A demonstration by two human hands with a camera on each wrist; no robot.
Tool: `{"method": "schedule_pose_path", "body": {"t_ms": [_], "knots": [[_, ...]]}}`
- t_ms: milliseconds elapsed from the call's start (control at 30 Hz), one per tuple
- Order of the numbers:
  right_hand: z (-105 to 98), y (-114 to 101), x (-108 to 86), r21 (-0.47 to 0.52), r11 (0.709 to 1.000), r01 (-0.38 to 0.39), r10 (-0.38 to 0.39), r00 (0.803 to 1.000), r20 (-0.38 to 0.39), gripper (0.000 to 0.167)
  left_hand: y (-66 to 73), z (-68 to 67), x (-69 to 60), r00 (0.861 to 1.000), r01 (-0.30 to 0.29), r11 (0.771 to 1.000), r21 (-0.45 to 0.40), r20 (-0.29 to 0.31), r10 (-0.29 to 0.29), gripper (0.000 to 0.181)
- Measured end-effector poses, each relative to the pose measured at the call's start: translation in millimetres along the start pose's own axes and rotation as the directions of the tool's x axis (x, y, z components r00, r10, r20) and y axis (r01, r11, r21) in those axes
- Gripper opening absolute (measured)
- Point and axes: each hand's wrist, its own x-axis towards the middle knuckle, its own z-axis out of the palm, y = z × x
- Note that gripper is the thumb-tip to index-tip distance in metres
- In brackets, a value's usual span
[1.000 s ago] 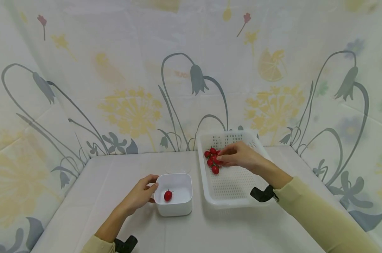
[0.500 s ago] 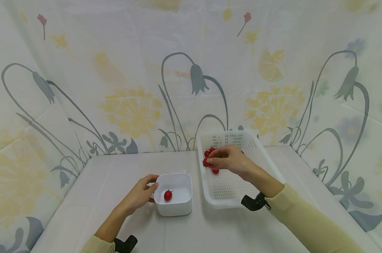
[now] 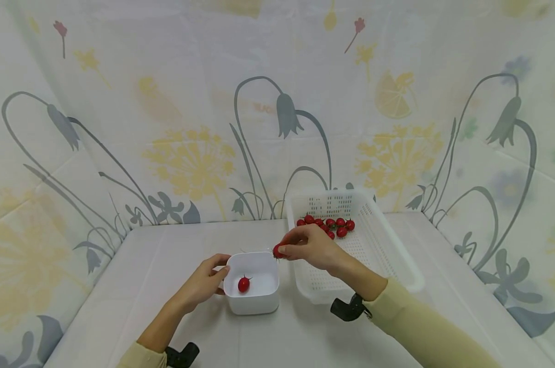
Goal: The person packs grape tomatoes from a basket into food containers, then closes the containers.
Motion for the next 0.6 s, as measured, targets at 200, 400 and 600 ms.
{"method": "schedule_pose_path", "body": {"t_ms": [200,400,600], "knots": [[18.8,-3.1,5.8,-0.014,1.000,-0.002,0.002,1.000,0.001,0.020,-0.1,0.6,0.5,1.000,0.007,1.000,0.007,-0.008,-0.007,0.038],[37.3,-0.5,14.0,-0.049,0.998,0.031,-0.032,0.999,-0.005,0.019,0.5,0.0,-0.2,1.000,0.008,1.000,0.002,0.005,-0.008,0.038],[52.9,1.0,20.0,-0.133,0.991,0.026,-0.031,0.999,-0.034,0.017,0.8,0.1,0.3,1.000,0.001,1.000,0.000,0.014,-0.001,0.039]]}}
